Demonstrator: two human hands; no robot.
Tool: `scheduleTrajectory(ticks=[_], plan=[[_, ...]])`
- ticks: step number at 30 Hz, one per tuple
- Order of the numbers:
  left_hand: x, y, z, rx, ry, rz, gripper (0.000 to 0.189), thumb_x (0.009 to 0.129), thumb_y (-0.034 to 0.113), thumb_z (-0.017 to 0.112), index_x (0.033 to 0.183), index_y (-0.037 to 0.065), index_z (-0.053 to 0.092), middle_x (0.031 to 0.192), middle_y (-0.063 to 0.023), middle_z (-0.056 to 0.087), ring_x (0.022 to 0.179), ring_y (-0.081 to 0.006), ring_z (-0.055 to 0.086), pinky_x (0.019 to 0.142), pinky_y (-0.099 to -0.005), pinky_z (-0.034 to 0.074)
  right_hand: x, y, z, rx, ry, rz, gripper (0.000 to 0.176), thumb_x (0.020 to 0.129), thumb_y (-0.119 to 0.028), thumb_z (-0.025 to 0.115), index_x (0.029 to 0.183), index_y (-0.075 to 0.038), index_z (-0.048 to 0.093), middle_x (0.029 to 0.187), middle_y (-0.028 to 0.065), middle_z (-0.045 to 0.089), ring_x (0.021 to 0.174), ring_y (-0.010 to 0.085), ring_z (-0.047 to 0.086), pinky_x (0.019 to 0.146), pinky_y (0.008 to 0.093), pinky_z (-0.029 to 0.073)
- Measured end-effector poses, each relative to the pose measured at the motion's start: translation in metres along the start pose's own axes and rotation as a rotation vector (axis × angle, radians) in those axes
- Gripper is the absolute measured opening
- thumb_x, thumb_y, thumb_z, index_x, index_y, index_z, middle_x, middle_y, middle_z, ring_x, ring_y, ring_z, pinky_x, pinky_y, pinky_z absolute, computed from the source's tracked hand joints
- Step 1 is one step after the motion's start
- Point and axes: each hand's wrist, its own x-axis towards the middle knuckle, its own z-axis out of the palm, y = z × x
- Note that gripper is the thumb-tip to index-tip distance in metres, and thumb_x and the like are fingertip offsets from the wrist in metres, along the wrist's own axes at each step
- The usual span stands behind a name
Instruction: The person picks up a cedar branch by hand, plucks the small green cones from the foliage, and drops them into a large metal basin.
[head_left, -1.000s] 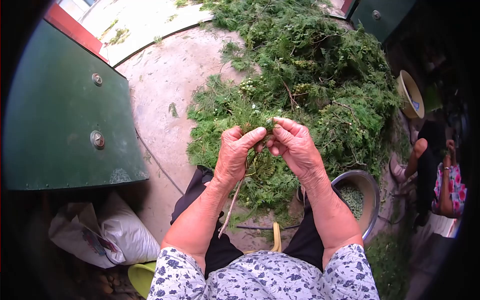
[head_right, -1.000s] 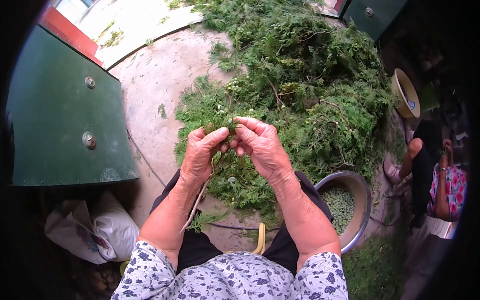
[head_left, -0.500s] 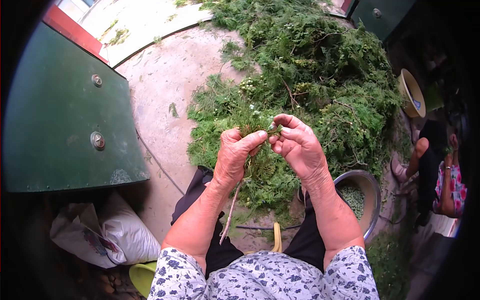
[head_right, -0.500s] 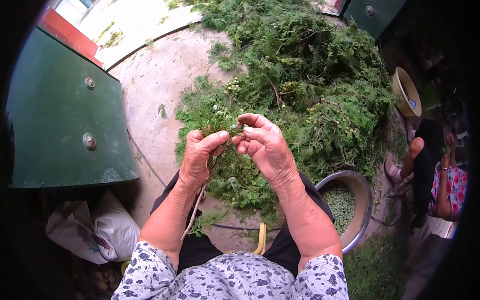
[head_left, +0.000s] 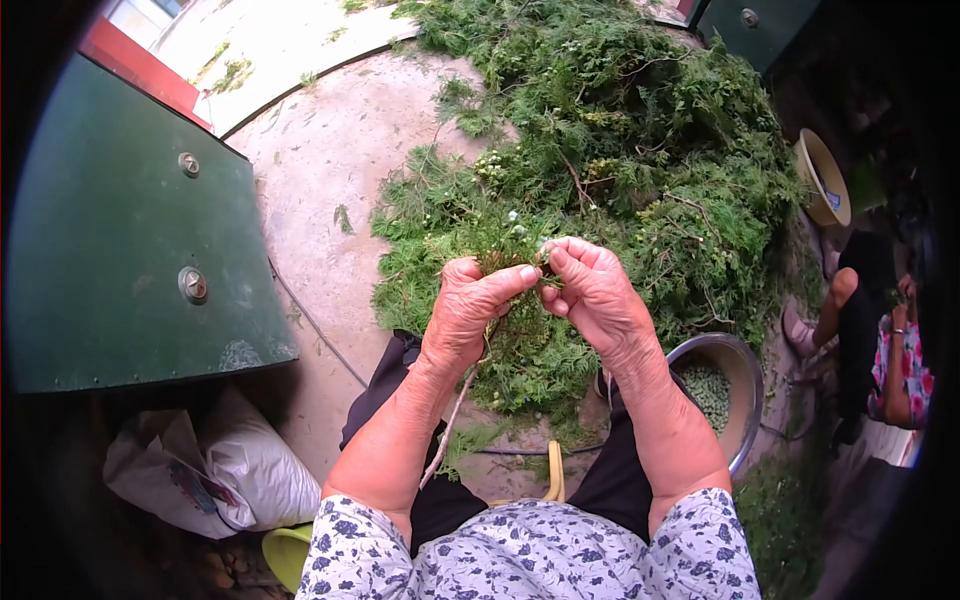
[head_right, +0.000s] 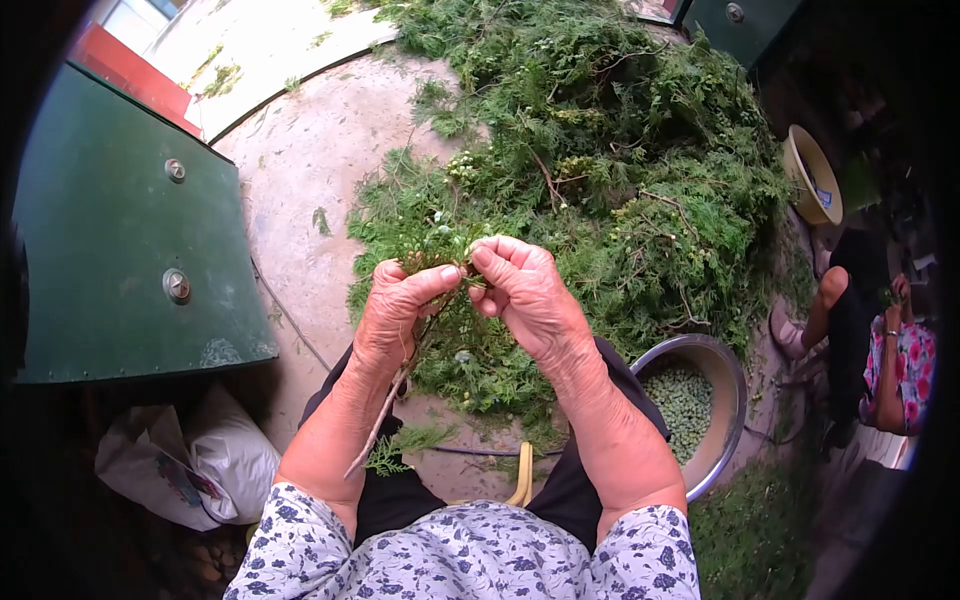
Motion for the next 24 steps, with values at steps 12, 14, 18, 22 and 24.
scheduleTrajectory(ticks=[12,14,18,22,24], plan=[[-0.002,0.0,-0.001,0.277,-0.117,0.072,0.031,0.088,0.029,0.054,0.068,0.005,0.058,0.054,0.0053,0.045,0.049,-0.0047,0.038,0.045,-0.0229,0.031,-0.002,-0.009,0.007,-0.114,0.124,-0.004,0.021,0.082,-0.022,0.066,0.091,-0.004,0.06,0.07,-0.0038,0.056,0.054,0.0034,0.052,0.039,0.0137,0.033],[-0.002,-0.001,-0.002,0.32,-0.153,0.052,0.031,0.088,0.029,0.054,0.07,0.004,0.059,0.055,0.0051,0.045,0.049,-0.0047,0.038,0.046,-0.0229,0.031,-0.004,-0.009,0.01,-0.173,0.143,-0.008,0.02,0.082,-0.022,0.066,0.09,-0.004,0.061,0.067,-0.0044,0.055,0.054,0.003,0.051,0.039,0.0136,0.033],[0.002,-0.007,-0.001,0.333,-0.104,0.141,0.028,0.088,0.026,0.057,0.076,0.002,0.062,0.059,0.0033,0.051,0.054,-0.0043,0.043,0.05,-0.0215,0.035,-0.006,-0.007,0.008,-0.221,0.176,-0.077,0.017,0.082,-0.019,0.066,0.089,-0.004,0.061,0.064,-0.0051,0.053,0.053,0.0015,0.048,0.041,0.0137,0.032],[0.006,-0.015,-0.002,0.217,-0.031,0.178,0.021,0.086,0.022,0.06,0.079,0.002,0.063,0.062,0.0029,0.055,0.057,-0.0038,0.046,0.053,-0.02,0.036,-0.008,-0.008,0.014,-0.274,0.192,-0.106,0.015,0.083,-0.015,0.065,0.091,-0.002,0.061,0.067,-0.0046,0.054,0.053,0.0007,0.046,0.043,0.014,0.033],[0.005,-0.016,-0.001,0.168,-0.002,0.169,0.019,0.085,0.021,0.061,0.08,0.003,0.064,0.063,0.0037,0.055,0.056,-0.0033,0.045,0.051,-0.0195,0.035,-0.008,-0.007,0.016,-0.313,0.196,-0.136,0.013,0.083,-0.011,0.064,0.092,-0.001,0.061,0.068,-0.0042,0.055,0.054,0.0005,0.046,0.046,0.0141,0.036]])
